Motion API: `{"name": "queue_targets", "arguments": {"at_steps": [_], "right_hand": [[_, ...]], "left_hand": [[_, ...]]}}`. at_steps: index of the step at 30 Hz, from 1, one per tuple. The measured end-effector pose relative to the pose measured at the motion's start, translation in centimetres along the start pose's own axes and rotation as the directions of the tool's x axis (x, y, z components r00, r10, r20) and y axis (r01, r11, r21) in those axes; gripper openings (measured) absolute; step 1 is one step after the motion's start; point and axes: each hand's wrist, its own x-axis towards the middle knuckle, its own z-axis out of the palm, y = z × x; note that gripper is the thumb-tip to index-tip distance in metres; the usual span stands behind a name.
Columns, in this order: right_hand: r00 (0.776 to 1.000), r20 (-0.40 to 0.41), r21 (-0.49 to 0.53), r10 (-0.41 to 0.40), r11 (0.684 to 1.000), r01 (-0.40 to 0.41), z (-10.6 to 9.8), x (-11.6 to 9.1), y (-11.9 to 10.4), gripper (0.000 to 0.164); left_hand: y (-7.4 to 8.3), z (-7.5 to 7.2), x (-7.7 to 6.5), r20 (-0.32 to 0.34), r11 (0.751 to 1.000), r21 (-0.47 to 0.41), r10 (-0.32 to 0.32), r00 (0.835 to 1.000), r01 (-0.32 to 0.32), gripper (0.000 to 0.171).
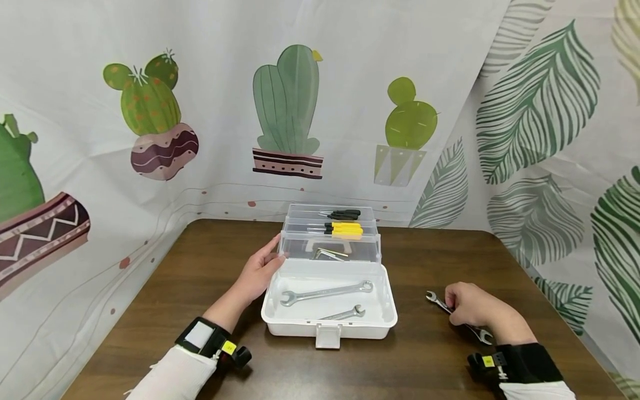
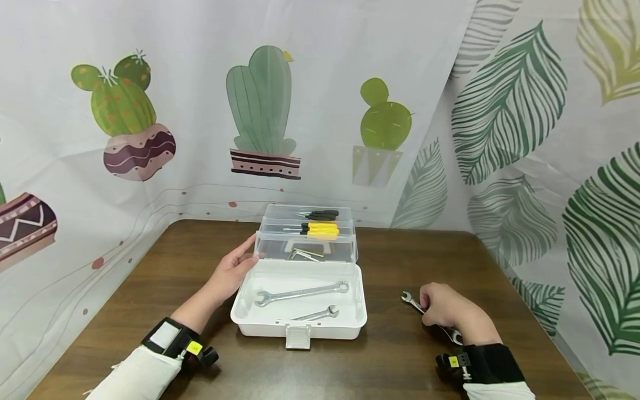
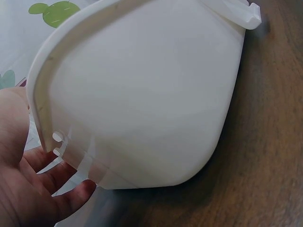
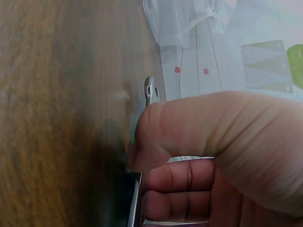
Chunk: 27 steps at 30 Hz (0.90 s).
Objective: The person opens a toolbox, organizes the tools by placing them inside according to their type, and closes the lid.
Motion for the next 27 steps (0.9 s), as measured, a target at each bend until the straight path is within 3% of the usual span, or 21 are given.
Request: {"name": "queue_targets", "arguments": {"at_steps": [27], "right_hand": [[0.992,0.01,0.167,-0.127,0.978,0.124,-0.18,0.19,-0.13,0.028]], "left_hand": [[-0.23,0.03,0.16,-0.01,0.999,0.047,0.023,1.0,-0.023,0.058]]}}
